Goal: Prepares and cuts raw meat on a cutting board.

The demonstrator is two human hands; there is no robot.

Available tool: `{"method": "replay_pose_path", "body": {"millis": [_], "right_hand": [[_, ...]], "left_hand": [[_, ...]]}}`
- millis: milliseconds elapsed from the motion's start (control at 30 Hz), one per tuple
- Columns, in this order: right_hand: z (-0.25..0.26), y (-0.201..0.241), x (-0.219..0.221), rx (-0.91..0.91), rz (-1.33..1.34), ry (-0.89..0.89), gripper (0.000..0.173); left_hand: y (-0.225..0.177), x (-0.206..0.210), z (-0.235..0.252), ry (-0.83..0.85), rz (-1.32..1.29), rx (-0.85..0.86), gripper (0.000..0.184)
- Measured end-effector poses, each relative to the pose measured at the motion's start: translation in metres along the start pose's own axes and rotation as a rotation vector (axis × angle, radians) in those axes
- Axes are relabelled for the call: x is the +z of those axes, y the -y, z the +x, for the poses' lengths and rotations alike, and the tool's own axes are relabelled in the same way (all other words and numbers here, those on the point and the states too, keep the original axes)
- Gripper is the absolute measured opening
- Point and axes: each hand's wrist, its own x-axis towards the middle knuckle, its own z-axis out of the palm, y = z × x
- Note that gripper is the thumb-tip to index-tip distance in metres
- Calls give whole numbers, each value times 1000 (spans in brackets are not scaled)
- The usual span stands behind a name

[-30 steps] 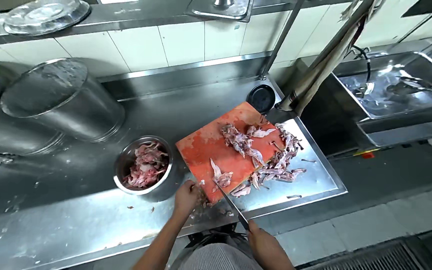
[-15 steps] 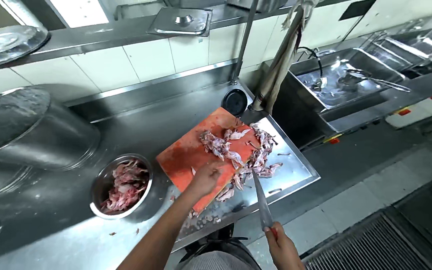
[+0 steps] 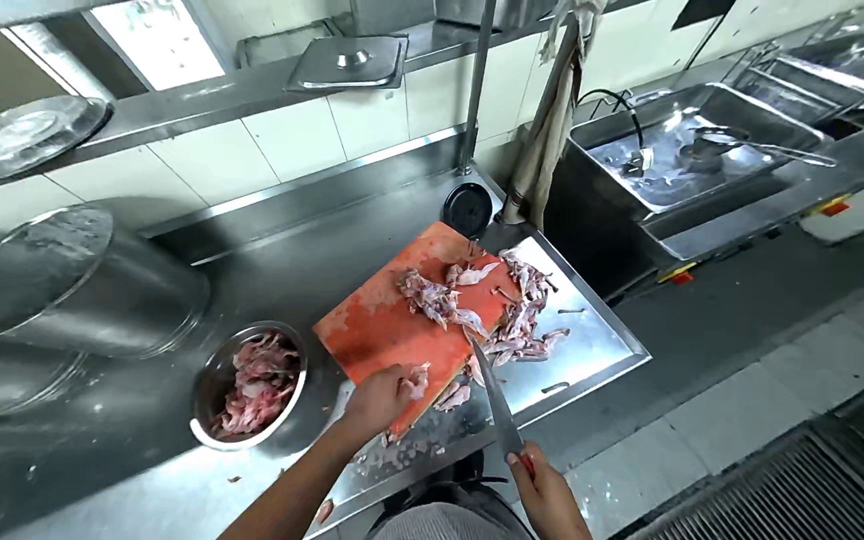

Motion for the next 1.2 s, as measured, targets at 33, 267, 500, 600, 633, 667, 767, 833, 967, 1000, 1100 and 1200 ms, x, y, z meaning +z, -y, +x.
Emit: {"method": "replay_pose_path", "body": {"millis": [33,267,500,600,633,667,767,833,967,1000,1100,1200], "right_hand": [[4,1,-1,8,18,2,33],[29,17,-17,5,74,-47,29],[29,52,-5,-28,-115,61,27],[19,83,0,-54,-284,171,31],[17,94,2,-43,-342,222,32],[17,104,5,-30,-395,268,34],[17,126,17,5,-529,386,35],[16,134,25,19,-600,443,35],[9,135,33,59,-694,509,36],[8,133,33,75,-704,517,36],[10,128,39,96,-715,522,35],[27,137,55,34,-683,490,36]], "left_hand": [[-13,-10,-1,1,-138,27,40],[-50,-37,-5,-66,-976,36,24],[47,43,-3,-115,-438,-278,40],[42,39,-24,-186,-156,-358,40],[39,38,-28,-248,-95,-315,41],[38,39,-28,-315,-59,-222,41],[44,50,-15,-354,-86,60,34],[49,59,-6,-332,-127,99,28],[59,67,-2,-376,-147,141,24],[61,69,-3,-382,-146,159,24],[67,73,-1,-399,-144,207,24],[72,77,0,-426,-152,252,20]]}}
